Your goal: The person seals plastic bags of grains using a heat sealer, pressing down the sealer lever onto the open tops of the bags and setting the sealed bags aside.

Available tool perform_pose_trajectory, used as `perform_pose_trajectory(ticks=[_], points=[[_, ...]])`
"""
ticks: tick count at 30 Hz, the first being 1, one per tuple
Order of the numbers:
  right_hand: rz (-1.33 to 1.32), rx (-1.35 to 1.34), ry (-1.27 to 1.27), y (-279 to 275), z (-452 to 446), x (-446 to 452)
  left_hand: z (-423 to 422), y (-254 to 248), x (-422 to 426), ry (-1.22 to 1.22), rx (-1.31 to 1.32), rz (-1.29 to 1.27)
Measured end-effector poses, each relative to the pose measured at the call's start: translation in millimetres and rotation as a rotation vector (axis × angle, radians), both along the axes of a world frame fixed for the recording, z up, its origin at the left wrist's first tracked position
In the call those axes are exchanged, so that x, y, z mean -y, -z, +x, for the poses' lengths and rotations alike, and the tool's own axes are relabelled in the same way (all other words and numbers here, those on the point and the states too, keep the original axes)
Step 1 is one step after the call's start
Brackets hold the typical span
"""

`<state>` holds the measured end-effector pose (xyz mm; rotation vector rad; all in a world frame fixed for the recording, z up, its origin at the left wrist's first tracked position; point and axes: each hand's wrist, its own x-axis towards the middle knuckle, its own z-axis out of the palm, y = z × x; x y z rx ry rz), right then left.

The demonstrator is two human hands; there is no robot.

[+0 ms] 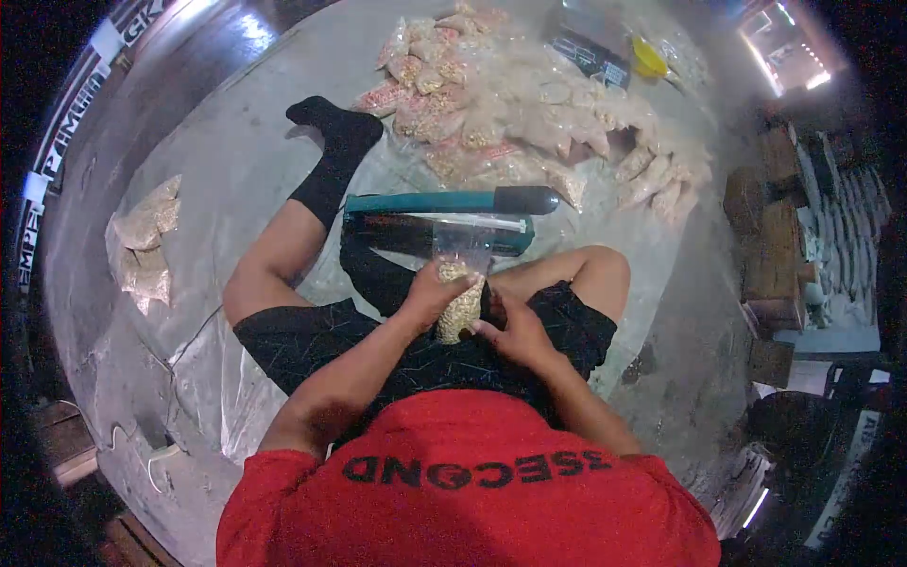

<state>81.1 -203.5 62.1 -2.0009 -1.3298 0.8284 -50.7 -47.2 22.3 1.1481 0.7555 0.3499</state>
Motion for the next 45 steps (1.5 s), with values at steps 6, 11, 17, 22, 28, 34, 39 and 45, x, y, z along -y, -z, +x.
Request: perform_pose_trajectory(ticks=[6, 11, 17, 22, 28, 34, 39, 45], points=[[0.088, 0.033, 0.139, 23.3, 16.6, -31.9, 14.3, 20.0, -13.3, -0.209, 0.118, -0.170], [0.130, -0.106, 0.383, 44.0, 55.7, -97.2, 40.7, 39.3, -34.5, -0.223, 0.052, -0.235], [-0.013, 0.012, 0.391, 62.7, 45.3, -83.6, 29.5, 48.0, -26.4, -0.225, 0.030, -0.146], [0.258, -0.116, 0.458, 35.8, 18.0, -43.9, 5.4, -2.1, -4.5, -0.176, -0.023, 0.098], [0.012, -0.501, -0.240, 41.2, 15.4, -4.4, -37.0, -93.1, 33.6, -0.210, 0.072, 0.087], [-0.076, -0.793, -0.382, -31.9, -23.5, -45.8, -96.9, -117.8, -19.9, -0.653, 0.812, -0.107], [-0.241, -0.708, -0.041, -45.8, -77.9, -54.3, -106.1, -31.2, 24.8, -0.761, 0.678, -0.943], [-0.399, -0.804, -0.057, -71.8, -45.8, -25.2, -105.7, -0.5, 2.5, -0.714, 0.598, -1.005]])
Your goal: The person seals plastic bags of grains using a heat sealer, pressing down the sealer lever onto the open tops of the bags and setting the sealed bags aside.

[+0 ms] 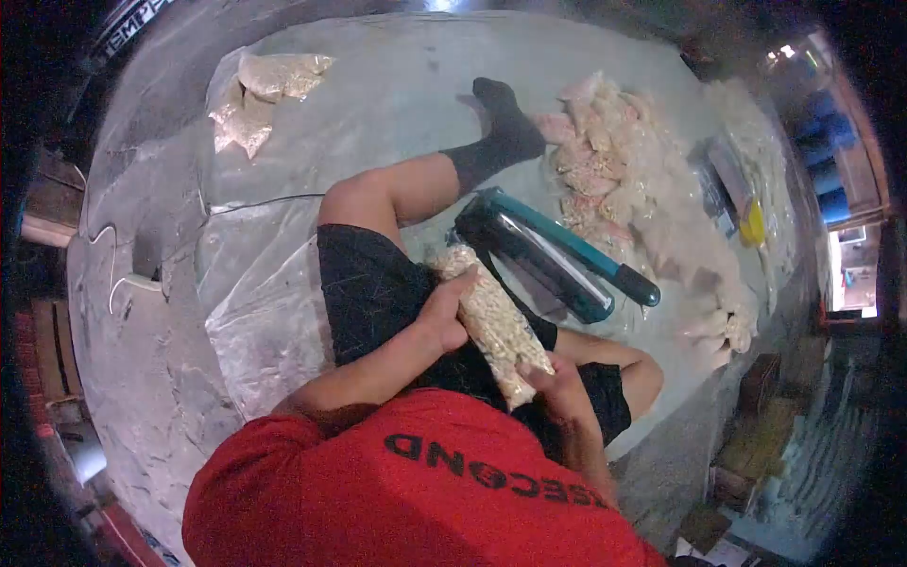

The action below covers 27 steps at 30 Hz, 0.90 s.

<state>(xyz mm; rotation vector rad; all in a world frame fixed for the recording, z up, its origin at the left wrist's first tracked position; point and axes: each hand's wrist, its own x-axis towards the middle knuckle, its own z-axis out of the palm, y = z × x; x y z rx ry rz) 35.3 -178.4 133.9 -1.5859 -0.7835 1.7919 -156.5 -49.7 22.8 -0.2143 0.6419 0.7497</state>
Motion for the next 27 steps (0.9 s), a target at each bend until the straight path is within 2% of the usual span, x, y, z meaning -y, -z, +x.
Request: perform_pose_trajectory(ticks=[1, 2, 3, 5, 6, 11, 14, 17, 18, 19, 20, 21, 22, 23, 25, 27], points=[[-0.011, 0.058, 0.032, 5.7, 9.6, 6.0, 1.3, -6.9, -8.3, -0.026, -0.061, -0.007], [0.016, -0.079, 0.051, 17.4, 19.8, 17.1, 0.8, -13.4, -12.8, -0.047, -0.007, 0.029], [0.010, -0.077, 0.044, 19.4, 22.2, 19.4, 2.5, -16.2, -12.2, -0.055, -0.006, 0.023], [-0.041, -0.172, 0.056, 23.7, 22.9, 23.2, 7.2, -22.6, -14.1, -0.046, -0.341, 0.210], [-0.014, -0.062, 0.050, 36.3, 24.1, 25.4, 5.0, -50.9, -15.9, -0.073, -0.573, 0.406], [-0.014, -0.185, 0.061, 30.0, 10.4, 13.4, -0.4, -67.9, -30.3, -0.009, -0.536, 0.578], [0.053, -0.116, -0.022, 39.2, 20.2, 6.9, -5.3, -83.6, -44.6, -0.050, -0.429, 0.604], [0.048, -0.048, -0.121, 56.2, 27.1, 14.6, -22.7, -106.6, -96.8, -0.060, -0.322, 0.710], [0.069, -0.038, -0.115, 64.0, 33.8, 11.1, -26.2, -126.9, -124.4, -0.111, -0.518, 0.799], [0.229, 0.251, -0.296, 50.3, 36.5, 2.8, -32.7, -142.6, -157.1, -0.154, -0.591, 0.837], [0.243, 0.132, -0.225, 54.2, 45.4, 3.2, -38.7, -158.8, -189.9, -0.196, -0.668, 0.872], [0.262, 0.004, -0.166, 43.9, 50.3, 0.3, -40.6, -196.9, -208.6, -0.206, -0.985, 1.064], [0.340, -0.278, -0.083, 28.3, 66.9, -9.6, -46.4, -195.7, -250.3, -0.260, -1.179, 1.308], [0.408, -0.574, -0.020, -14.3, 76.4, -15.4, -53.2, -184.9, -286.3, -0.331, -1.381, 1.530], [0.520, -0.585, -0.034, -100.0, 82.1, -10.8, -53.7, -189.4, -316.0, -0.331, -1.510, 1.504], [0.662, -0.495, -0.281, -153.1, 69.6, 0.8, -55.3, -189.5, -328.0, -0.178, -1.801, 1.564]])
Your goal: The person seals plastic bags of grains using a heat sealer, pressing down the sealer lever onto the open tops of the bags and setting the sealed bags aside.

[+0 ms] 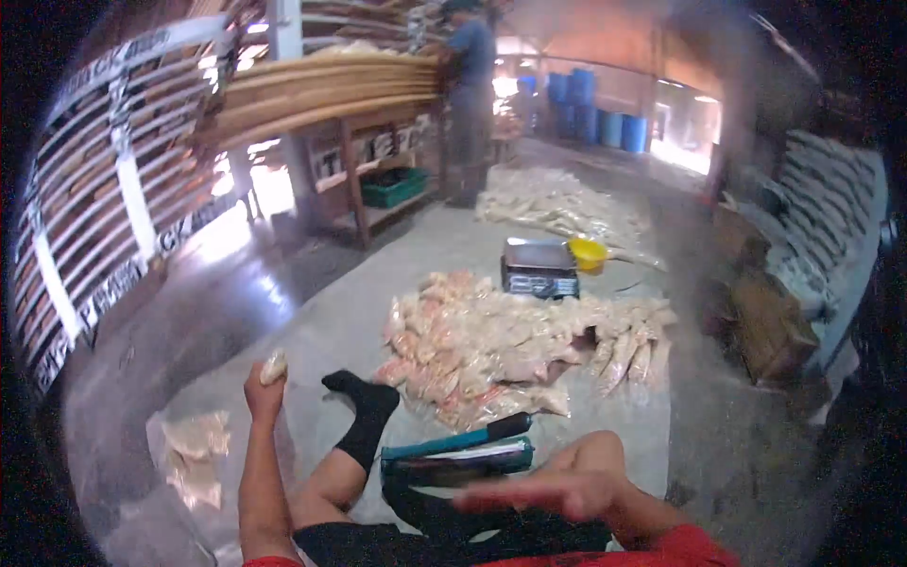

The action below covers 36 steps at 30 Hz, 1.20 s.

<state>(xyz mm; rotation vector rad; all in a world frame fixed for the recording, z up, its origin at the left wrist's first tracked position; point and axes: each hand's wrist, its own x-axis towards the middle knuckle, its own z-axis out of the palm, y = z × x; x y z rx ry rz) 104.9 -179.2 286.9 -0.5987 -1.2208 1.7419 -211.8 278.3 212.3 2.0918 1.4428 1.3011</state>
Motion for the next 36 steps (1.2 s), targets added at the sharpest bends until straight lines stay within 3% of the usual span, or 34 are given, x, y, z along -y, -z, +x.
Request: perform_pose_trajectory(ticks=[2, 4, 6, 8, 10, 11, 12, 14, 15, 18, 19, 21, 22, 23, 24, 25, 26, 28, 30, 31, 33, 34, 36], points=[[0.239, 0.128, -0.178, -30.1, -16.1, 3.5, -20.1, 75.0, -63.1, -0.132, -0.226, 0.166], [0.397, 0.188, -0.248, -45.1, -26.2, 6.6, -18.7, 102.1, -47.7, -0.165, -0.149, -0.032], [0.476, 0.215, -0.278, -52.2, -31.7, 8.8, -25.4, 139.4, -31.8, -0.005, -0.109, -0.236], [0.525, 0.249, -0.377, -48.1, -34.4, 9.3, -18.1, 199.6, -15.2, -0.095, -0.292, -0.171], [0.609, 0.328, -0.587, -33.4, -41.2, 14.3, -22.4, 238.3, -14.4, 0.019, -0.478, -0.251], [0.606, 0.185, -0.549, -13.3, -38.9, 6.6, -25.6, 248.2, -12.4, 0.099, -0.624, -0.336], [0.515, 0.284, -0.394, -16.2, -31.6, 10.6, -29.1, 243.5, -6.9, 0.142, -0.692, -0.346], [0.494, 0.257, -0.295, 1.0, -23.2, 12.7, -25.9, 224.5, 12.2, 0.102, -0.494, -0.326], [0.520, 0.170, -0.387, 14.5, -28.0, 18.8, -29.4, 224.4, 13.7, 0.139, -0.526, -0.348], [0.381, 0.147, -0.353, 36.8, 7.1, 17.3, -3.4, 143.9, 85.2, 0.250, -0.731, -0.601], [0.219, 0.235, -0.214, 37.1, 42.8, 20.8, -3.9, 148.4, 97.7, 0.251, -0.747, -0.609], [0.064, 0.202, 0.526, 74.8, 117.4, 3.6, -15.3, 163.6, 122.4, 0.219, -0.700, -0.244], [-0.010, 0.201, 0.870, 93.6, 154.5, -5.0, -18.6, 168.9, 133.9, 0.217, -0.705, -0.249], [-0.115, 0.236, 1.297, 123.6, 198.7, -21.6, -19.9, 168.2, 145.7, 0.205, -0.826, -0.083], [-0.169, 0.121, 1.560, 160.1, 245.4, -31.4, -18.3, 167.2, 157.9, 0.197, -0.940, 0.088], [-0.193, 0.352, 1.836, 226.1, 314.2, -35.5, -16.9, 166.9, 170.5, 0.206, -0.942, 0.086], [-0.240, 0.774, 2.358, 286.6, 375.7, -43.1, -14.1, 165.0, 180.7, 0.160, -1.003, -0.055], [-0.325, 1.036, 2.861, 327.7, 459.5, -36.6, 0.9, 145.4, 201.3, 0.095, -1.061, -0.195], [-0.591, 0.685, 2.743, 244.3, 443.0, -28.4, 15.9, 119.0, 221.5, 0.208, -1.131, 0.239], [-0.600, 0.682, 2.739, 268.5, 470.7, -27.5, 15.3, 118.2, 219.9, 0.207, -1.138, 0.238], [-0.519, 1.053, 2.769, 313.3, 532.8, -1.9, 10.2, 125.9, 216.8, 0.204, -1.191, -0.038], [-0.523, 1.052, 2.767, 318.1, 546.2, 7.5, 20.0, 123.9, 213.6, 0.204, -1.194, -0.038], [-0.701, 1.976, 2.410, 320.7, 573.4, 15.3, 35.0, 118.6, 208.5, 0.109, -1.195, -0.139]])
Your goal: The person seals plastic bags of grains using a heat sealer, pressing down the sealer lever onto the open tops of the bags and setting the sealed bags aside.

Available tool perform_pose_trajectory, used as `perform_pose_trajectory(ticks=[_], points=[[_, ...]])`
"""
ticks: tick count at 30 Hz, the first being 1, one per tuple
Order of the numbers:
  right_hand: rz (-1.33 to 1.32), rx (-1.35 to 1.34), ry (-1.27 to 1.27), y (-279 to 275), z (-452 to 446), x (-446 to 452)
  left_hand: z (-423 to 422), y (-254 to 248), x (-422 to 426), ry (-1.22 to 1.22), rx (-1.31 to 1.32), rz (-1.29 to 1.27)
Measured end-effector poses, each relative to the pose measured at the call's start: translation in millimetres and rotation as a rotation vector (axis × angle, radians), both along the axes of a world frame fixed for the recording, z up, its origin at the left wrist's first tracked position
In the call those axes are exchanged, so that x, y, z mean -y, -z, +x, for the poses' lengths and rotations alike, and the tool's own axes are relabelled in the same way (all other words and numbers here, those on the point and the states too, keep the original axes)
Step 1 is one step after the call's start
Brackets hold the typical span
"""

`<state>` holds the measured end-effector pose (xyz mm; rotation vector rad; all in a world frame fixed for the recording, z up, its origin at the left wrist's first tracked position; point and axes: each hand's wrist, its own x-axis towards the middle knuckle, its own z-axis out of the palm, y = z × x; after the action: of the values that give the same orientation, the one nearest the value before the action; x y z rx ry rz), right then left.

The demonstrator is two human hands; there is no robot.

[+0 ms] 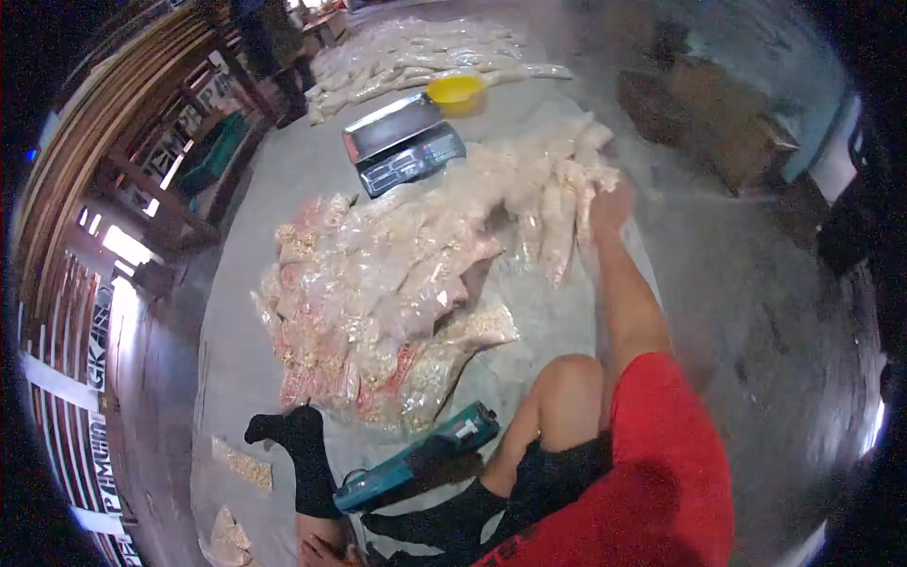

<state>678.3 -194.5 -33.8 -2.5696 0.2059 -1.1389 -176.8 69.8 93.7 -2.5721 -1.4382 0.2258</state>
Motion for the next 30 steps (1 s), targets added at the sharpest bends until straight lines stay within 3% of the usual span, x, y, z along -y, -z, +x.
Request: perform_pose_trajectory(ticks=[3, 5, 6, 7, 9, 10, 11, 13, 14, 16, 17, 19, 21, 22, 23, 24, 25, 27, 28, 30], points=[[-0.111, 0.098, -0.322, 18.8, 46.4, 23.0, 5.6, 7.4, -8.0, -0.028, -0.026, 0.044], [-0.475, 0.134, -0.312, 53.7, 97.6, 39.7, 9.9, 12.0, -10.9, -0.084, -0.014, 0.108], [-0.767, 0.294, -0.221, 70.3, 126.6, 47.9, 11.0, 7.9, -11.8, -0.079, 0.007, 0.080], [-0.188, -0.137, -0.412, 114.9, 155.1, 62.7, 12.0, 8.5, -12.4, -0.058, 0.033, 0.047], [-0.850, 0.431, -0.037, 132.5, 198.4, 95.9, 1.0, 18.3, -12.0, -0.029, 0.057, 0.169], [-0.596, 0.128, -0.250, 78.6, 168.1, 78.8, -3.2, 20.8, -8.3, 0.036, 0.061, 0.267], [-0.351, -0.048, -0.310, 27.1, 138.0, 65.7, 1.3, 13.3, -3.4, 0.018, 0.083, 0.283], [-0.059, -0.140, -0.363, -61.7, 76.6, 53.2, 10.2, -11.2, 8.0, -0.222, 0.185, -0.102], [0.072, 0.118, -0.506, -81.5, 66.1, 60.1, 4.3, -1.4, 10.4, -0.225, 0.207, -0.103], [0.140, 0.113, -0.499, -144.6, -15.9, 45.8, -9.4, 27.4, 18.9, -0.171, 0.472, 0.286], [0.152, 0.275, -0.560, -158.0, -44.3, 47.1, -2.4, 20.6, 28.7, -0.177, 0.496, 0.286], [0.218, 0.444, -0.717, -214.0, -140.6, 38.2, 35.6, -7.6, 56.7, 0.066, 0.367, -0.047], [0.361, 0.360, -0.862, -262.4, -259.8, 32.8, 76.5, -2.6, 84.2, 0.564, 0.700, 0.375], [0.452, 0.268, -0.906, -262.6, -304.7, 33.6, 103.1, -27.9, 108.8, 0.631, 0.748, 0.318], [0.816, 0.153, -1.046, -247.2, -344.4, 33.2, 124.8, -28.3, 122.6, 0.701, 0.840, 0.029], [0.985, 0.043, -1.052, -249.1, -392.6, 23.5, 142.1, -23.5, 130.9, 0.766, 0.919, -0.260], [1.161, -0.057, -1.040, -250.7, -440.8, 13.9, 150.7, -17.8, 145.8, 0.781, 0.926, -0.258], [0.753, -0.159, -1.083, -266.2, -523.8, 14.9, 162.0, -5.5, 171.8, 0.733, 1.187, -0.646], [0.565, -0.191, -1.097, -257.5, -551.3, 18.9, 156.8, -8.0, 177.0, 0.750, 1.203, -0.645], [0.825, -0.511, -1.225, -173.9, -588.6, 14.4, 135.3, -16.2, 178.8, 0.503, 1.029, -1.034]])
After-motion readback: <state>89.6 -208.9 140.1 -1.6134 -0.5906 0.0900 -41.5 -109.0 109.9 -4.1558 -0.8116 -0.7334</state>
